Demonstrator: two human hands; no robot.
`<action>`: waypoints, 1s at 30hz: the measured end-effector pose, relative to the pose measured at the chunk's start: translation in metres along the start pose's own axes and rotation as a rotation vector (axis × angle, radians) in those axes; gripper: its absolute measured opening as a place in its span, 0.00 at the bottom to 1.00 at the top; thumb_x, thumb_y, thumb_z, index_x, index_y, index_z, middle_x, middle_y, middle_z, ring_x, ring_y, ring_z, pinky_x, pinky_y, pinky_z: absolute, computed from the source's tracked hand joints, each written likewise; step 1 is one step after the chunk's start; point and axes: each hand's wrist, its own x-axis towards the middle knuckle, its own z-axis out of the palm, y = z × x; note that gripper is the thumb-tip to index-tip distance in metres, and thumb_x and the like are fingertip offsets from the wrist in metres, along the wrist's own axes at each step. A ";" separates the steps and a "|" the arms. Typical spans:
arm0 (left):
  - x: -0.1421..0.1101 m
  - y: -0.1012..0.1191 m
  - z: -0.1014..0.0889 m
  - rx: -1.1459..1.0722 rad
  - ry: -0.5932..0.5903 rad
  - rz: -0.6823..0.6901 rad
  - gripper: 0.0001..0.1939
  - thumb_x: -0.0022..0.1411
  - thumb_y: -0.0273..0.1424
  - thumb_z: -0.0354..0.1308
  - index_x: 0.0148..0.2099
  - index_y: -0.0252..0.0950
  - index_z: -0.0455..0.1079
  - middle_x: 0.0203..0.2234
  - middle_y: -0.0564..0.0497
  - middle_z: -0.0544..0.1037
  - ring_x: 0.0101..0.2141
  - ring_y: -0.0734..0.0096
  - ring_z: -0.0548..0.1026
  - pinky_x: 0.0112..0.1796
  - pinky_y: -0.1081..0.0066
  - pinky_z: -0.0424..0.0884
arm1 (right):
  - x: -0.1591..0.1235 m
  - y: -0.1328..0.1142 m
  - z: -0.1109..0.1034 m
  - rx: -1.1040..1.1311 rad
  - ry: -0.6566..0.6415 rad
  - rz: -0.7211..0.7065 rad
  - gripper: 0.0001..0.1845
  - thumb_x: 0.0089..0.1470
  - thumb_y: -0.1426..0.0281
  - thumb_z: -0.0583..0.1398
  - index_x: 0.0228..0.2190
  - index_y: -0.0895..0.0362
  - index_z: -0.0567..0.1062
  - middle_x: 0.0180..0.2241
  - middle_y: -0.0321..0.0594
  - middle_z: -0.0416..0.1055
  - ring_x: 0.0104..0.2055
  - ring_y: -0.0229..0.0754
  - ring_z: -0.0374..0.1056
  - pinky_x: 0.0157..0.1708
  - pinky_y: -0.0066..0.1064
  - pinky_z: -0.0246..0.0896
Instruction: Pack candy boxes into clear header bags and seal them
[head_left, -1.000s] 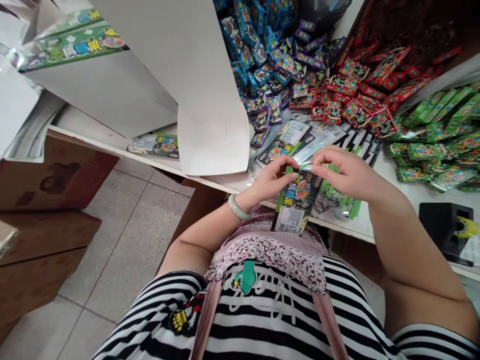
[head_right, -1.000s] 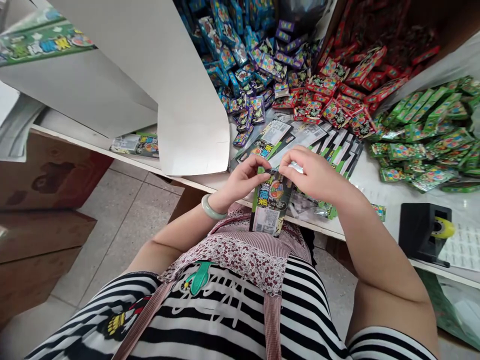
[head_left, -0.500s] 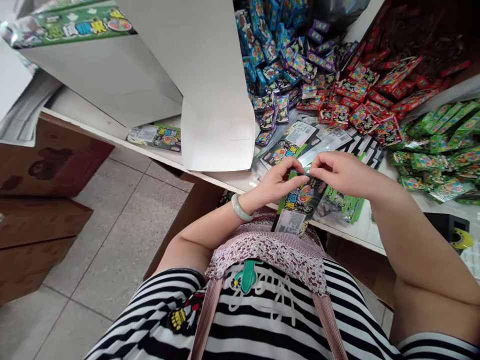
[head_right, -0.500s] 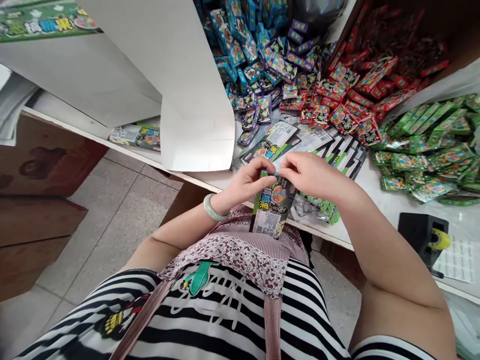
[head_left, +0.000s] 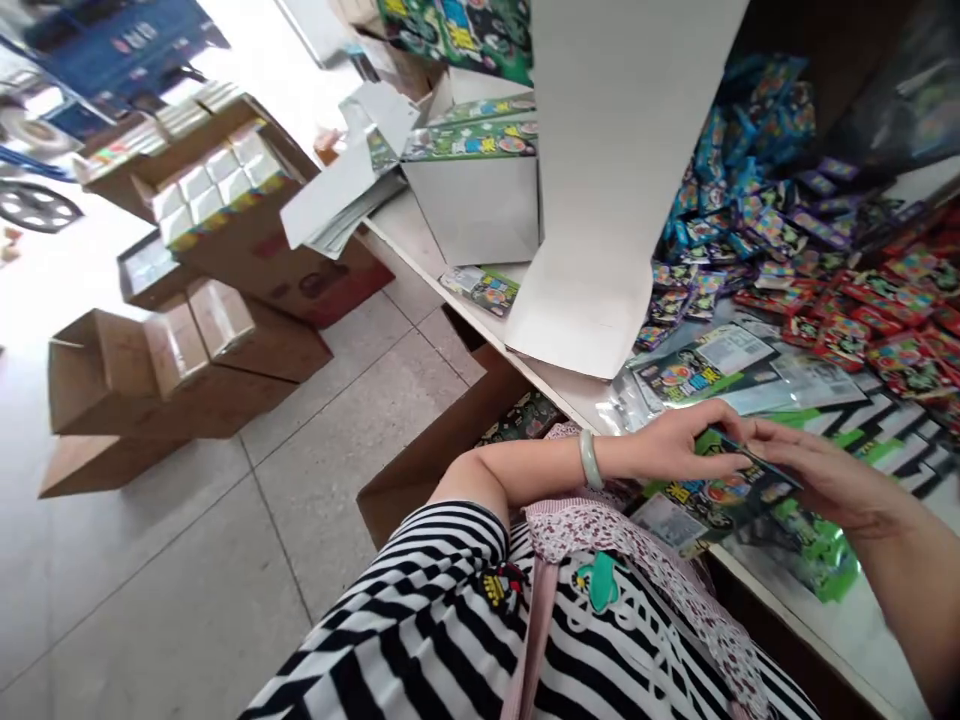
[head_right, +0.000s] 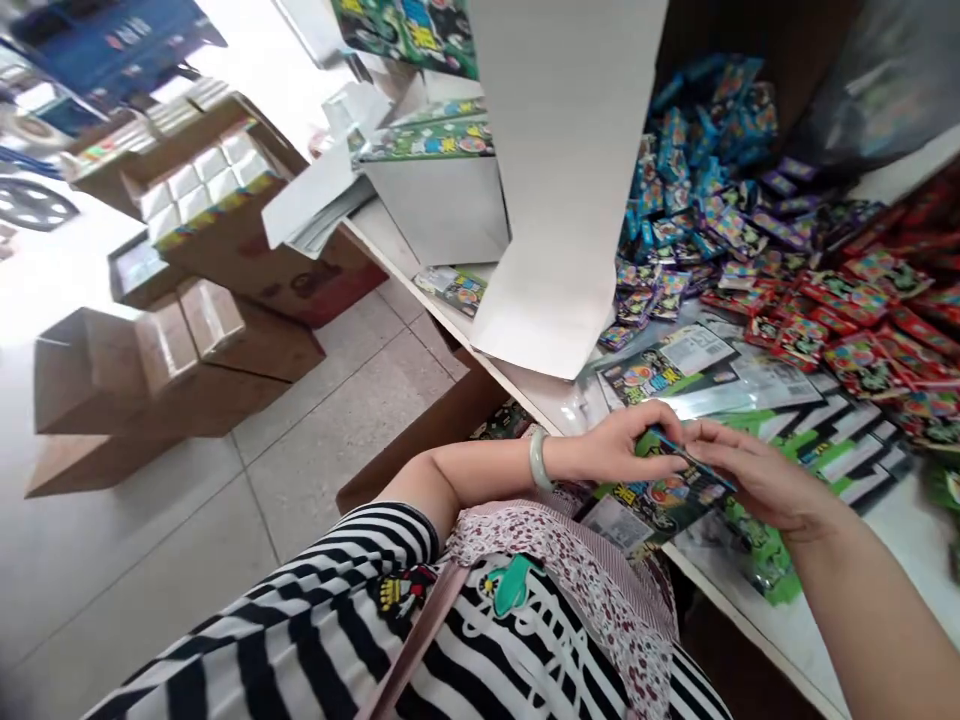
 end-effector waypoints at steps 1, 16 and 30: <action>-0.002 -0.001 -0.001 -0.033 0.009 -0.036 0.15 0.60 0.35 0.65 0.45 0.37 0.66 0.41 0.45 0.75 0.44 0.65 0.75 0.49 0.63 0.72 | 0.000 0.000 0.001 0.032 0.003 0.016 0.10 0.50 0.57 0.69 0.25 0.48 0.81 0.24 0.43 0.72 0.24 0.46 0.69 0.19 0.35 0.63; -0.029 0.047 -0.150 0.232 0.506 0.102 0.26 0.64 0.54 0.58 0.54 0.41 0.70 0.46 0.47 0.78 0.51 0.60 0.75 0.53 0.58 0.73 | 0.016 -0.018 0.040 0.019 0.401 -0.182 0.20 0.44 0.49 0.71 0.33 0.49 0.80 0.31 0.39 0.76 0.33 0.45 0.73 0.34 0.39 0.72; -0.056 -0.012 -0.156 1.214 0.304 0.464 0.20 0.69 0.27 0.50 0.61 0.44 0.70 0.56 0.43 0.77 0.61 0.59 0.70 0.59 0.53 0.67 | 0.095 -0.069 0.134 0.540 0.282 -0.127 0.29 0.30 0.62 0.76 0.37 0.51 0.76 0.35 0.32 0.78 0.34 0.40 0.73 0.32 0.31 0.72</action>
